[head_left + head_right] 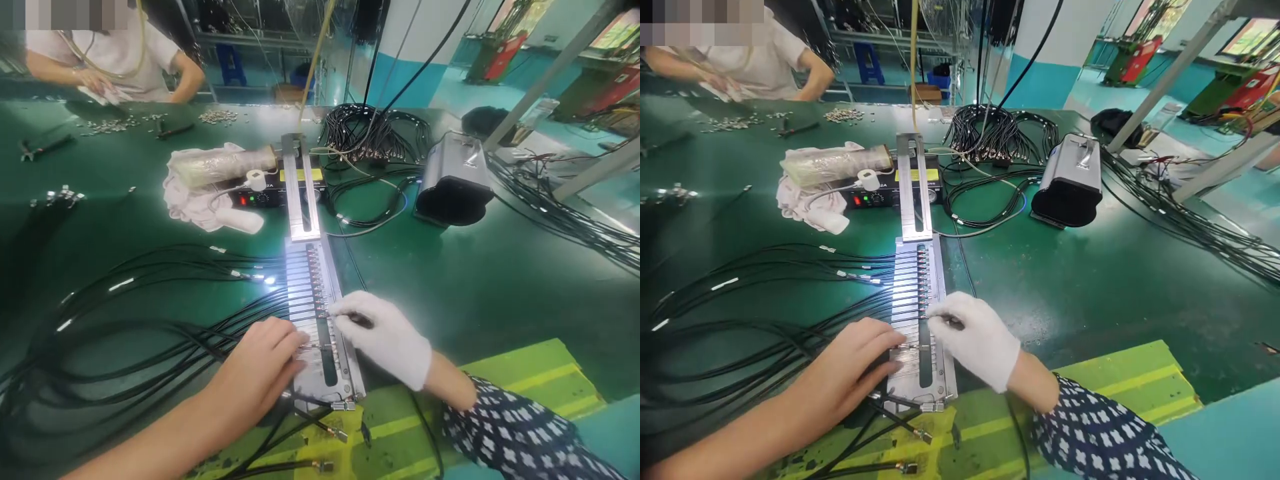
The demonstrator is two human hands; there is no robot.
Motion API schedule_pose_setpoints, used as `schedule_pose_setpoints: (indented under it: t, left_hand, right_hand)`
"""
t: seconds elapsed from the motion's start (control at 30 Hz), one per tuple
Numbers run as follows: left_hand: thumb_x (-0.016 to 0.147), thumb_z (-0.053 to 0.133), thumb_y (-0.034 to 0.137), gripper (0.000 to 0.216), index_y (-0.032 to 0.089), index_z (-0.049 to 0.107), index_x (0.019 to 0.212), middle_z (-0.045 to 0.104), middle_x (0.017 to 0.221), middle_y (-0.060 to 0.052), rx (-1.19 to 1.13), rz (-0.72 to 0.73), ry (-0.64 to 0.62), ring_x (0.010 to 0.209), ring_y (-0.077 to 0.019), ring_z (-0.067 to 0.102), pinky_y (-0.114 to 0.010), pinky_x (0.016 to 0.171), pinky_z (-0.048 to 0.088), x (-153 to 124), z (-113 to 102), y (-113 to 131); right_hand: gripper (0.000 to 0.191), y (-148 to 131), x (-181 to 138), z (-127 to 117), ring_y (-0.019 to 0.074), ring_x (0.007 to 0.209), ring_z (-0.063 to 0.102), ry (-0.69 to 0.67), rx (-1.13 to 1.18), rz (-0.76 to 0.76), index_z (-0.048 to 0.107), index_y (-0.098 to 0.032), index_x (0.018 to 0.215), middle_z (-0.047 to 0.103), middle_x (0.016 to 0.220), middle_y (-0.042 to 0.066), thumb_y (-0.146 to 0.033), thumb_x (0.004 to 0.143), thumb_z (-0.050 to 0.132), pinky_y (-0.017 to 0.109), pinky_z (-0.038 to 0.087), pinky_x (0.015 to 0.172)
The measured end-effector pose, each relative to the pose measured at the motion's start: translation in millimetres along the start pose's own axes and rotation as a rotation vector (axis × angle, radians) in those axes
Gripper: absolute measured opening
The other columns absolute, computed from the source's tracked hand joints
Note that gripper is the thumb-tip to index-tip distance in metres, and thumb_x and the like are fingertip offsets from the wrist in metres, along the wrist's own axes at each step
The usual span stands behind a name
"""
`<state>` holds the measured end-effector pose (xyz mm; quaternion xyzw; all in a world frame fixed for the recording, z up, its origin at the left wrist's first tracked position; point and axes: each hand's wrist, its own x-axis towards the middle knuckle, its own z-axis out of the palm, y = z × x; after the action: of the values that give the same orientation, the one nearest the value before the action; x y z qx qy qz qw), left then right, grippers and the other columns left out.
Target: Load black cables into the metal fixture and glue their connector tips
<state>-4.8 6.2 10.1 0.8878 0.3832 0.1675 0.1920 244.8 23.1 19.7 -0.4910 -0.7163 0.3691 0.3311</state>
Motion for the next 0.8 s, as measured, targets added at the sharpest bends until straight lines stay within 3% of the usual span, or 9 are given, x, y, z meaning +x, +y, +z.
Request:
schedule_pose_setpoints:
  t: [0.1, 0.2, 0.4, 0.57, 0.7, 0.8]
  left_hand:
    - [0.105, 0.034, 0.029, 0.028, 0.023, 0.061, 0.103, 0.062, 0.094, -0.003, 0.053, 0.013, -0.006, 0.084, -0.0215, 0.051, -0.034, 0.072, 0.038, 11.2, 11.1, 1.3]
    - [0.105, 0.035, 0.028, 0.028, 0.022, 0.061, 0.094, 0.062, 0.089, -0.002, 0.059, -0.003, -0.042, 0.082, -0.0199, 0.052, -0.033, 0.070, 0.039, 18.1, 9.8, 1.9]
    - [0.104, 0.040, 0.027, 0.025, 0.021, 0.061, 0.093, 0.063, 0.093, -0.004, 0.222, 0.000, 0.021, 0.085, -0.0206, 0.053, -0.034, 0.075, 0.037, -8.3, -24.7, -26.5]
    - [0.100, 0.049, 0.023, 0.014, 0.019, 0.062, 0.101, 0.064, 0.101, -0.007, 0.464, 0.030, 0.095, 0.093, -0.0225, 0.056, -0.035, 0.080, 0.039, -29.0, -48.9, -40.2]
    - [0.098, 0.049, 0.013, 0.025, 0.020, 0.057, 0.121, 0.069, 0.111, -0.005, 0.332, 0.144, -0.016, 0.105, -0.0205, 0.058, -0.035, 0.093, 0.040, -9.8, -34.5, -29.4]
    - [0.099, 0.048, 0.013, 0.018, 0.021, 0.058, 0.111, 0.068, 0.097, -0.002, 0.212, 0.160, -0.024, 0.090, -0.0174, 0.058, -0.032, 0.084, 0.043, 4.1, -23.3, -26.3]
  right_hand:
    - [0.006, 0.5, 6.3, 7.0, 0.0164, 0.079, 0.058, -0.065, -0.240, -0.205, 0.074, -0.023, 0.079, 0.064, 0.080, 0.000, -0.017, 0.079, 0.073, 0.031, 0.042, 0.073]
    - [0.015, 0.3, 9.8, 10.6, 0.0132, 0.064, 0.045, -0.119, -0.394, -0.305, 0.068, -0.021, 0.062, 0.049, 0.064, -0.003, -0.018, 0.073, 0.078, 0.031, 0.030, 0.062]
    - [0.017, 6.2, 10.7, 15.2, 0.0111, 0.058, 0.036, -0.109, -0.370, -0.310, 0.071, -0.021, 0.062, 0.048, 0.062, -0.003, -0.016, 0.078, 0.075, 0.032, 0.022, 0.059]
    - [0.020, 5.8, 12.2, 12.6, 0.0108, 0.058, 0.042, -0.157, -0.236, -0.238, 0.071, -0.021, 0.061, 0.048, 0.059, -0.004, -0.015, 0.080, 0.077, 0.030, 0.037, 0.065]
    - [0.014, 8.6, 18.6, 3.2, 0.0153, 0.079, 0.063, -0.034, -0.036, -0.148, 0.073, -0.021, 0.074, 0.068, 0.077, -0.002, -0.009, 0.081, 0.074, 0.034, 0.049, 0.084]
    - [0.020, 14.4, 22.6, -2.9, 0.0174, 0.085, 0.067, 0.069, -0.004, -0.101, 0.070, -0.020, 0.076, 0.072, 0.085, 0.001, -0.004, 0.085, 0.065, 0.034, 0.053, 0.082]
